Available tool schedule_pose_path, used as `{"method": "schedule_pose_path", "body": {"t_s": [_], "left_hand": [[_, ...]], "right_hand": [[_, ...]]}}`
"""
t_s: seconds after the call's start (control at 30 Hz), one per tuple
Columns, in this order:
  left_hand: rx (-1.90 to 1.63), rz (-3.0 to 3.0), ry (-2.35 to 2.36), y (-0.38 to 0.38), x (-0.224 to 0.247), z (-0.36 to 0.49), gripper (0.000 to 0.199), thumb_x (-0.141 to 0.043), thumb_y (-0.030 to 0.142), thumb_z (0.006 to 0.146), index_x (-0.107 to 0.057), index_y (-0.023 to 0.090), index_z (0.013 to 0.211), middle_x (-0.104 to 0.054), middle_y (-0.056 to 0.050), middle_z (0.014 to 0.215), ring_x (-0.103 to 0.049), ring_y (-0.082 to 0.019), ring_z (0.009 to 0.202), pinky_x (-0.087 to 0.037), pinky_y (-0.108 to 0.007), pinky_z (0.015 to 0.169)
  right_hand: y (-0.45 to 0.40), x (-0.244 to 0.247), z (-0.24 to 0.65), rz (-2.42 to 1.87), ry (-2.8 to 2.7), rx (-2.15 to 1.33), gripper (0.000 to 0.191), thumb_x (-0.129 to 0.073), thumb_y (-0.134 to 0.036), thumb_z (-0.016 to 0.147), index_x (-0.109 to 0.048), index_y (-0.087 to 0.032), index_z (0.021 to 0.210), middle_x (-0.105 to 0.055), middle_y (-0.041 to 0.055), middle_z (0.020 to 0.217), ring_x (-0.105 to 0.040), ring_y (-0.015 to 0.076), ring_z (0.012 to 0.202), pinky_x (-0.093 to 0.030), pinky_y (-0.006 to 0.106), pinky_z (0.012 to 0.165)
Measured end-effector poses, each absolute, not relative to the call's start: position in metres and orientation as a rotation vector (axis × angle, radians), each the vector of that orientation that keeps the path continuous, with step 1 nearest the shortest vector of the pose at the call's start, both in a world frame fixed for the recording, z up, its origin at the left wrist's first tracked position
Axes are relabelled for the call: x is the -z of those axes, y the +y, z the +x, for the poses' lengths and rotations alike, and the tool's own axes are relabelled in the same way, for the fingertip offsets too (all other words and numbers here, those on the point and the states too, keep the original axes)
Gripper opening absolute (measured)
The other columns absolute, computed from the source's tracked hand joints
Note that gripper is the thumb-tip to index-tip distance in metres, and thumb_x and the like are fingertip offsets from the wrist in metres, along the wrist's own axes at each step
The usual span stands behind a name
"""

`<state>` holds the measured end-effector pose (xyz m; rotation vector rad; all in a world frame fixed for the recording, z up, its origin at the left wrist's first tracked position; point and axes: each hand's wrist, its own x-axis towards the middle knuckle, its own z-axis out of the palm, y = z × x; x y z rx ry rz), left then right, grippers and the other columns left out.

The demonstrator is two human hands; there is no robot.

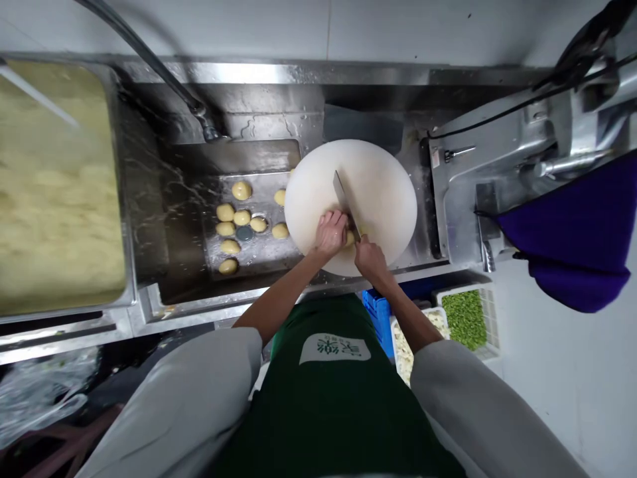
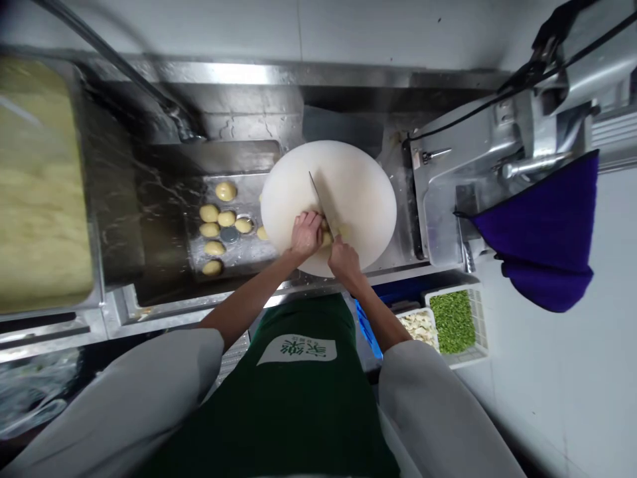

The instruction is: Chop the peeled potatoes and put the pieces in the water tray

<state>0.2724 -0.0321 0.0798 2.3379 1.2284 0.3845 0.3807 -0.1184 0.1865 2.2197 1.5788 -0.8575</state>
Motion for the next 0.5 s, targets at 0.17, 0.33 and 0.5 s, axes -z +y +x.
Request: {"method": "schedule_pose_path", "body": {"t_s": [0.17,0.33,0.5], "left_hand": [[-0.443,2.344,1.235,-0.032,-0.073,0.272,0.028,-0.043,0.017,0.090,-0.065,0.011,0.107,-0.061,-0.014,0.108,-0.049,-0.029,0.102,-0.037,-0.041,0.087],[-0.503,2.350,1.234,-0.032,-0.069,0.273,0.026,-0.044,0.018,0.089,-0.065,0.011,0.103,-0.061,-0.015,0.104,-0.049,-0.029,0.098,-0.038,-0.041,0.085],[-0.532,2.356,1.217,-0.033,-0.067,0.268,0.025,-0.041,0.017,0.090,-0.063,0.011,0.099,-0.059,-0.016,0.101,-0.048,-0.028,0.098,-0.039,-0.040,0.085]], "right_hand": [[-0.118,-0.186,0.380,2.239,1.588,0.856,0.031,-0.024,-0.026,0.106,-0.045,-0.007,0.121,-0.066,0.0190,0.101,-0.066,0.0308,0.095,-0.045,0.036,0.080],[-0.116,-0.183,0.377,2.227,1.588,0.846,0.031,-0.027,-0.024,0.105,-0.045,-0.007,0.121,-0.066,0.0198,0.104,-0.065,0.0319,0.098,-0.045,0.037,0.081],[-0.116,-0.174,0.375,2.255,1.603,0.851,0.031,-0.025,-0.025,0.104,-0.046,-0.007,0.119,-0.066,0.0185,0.101,-0.066,0.0319,0.095,-0.045,0.038,0.080]]}}
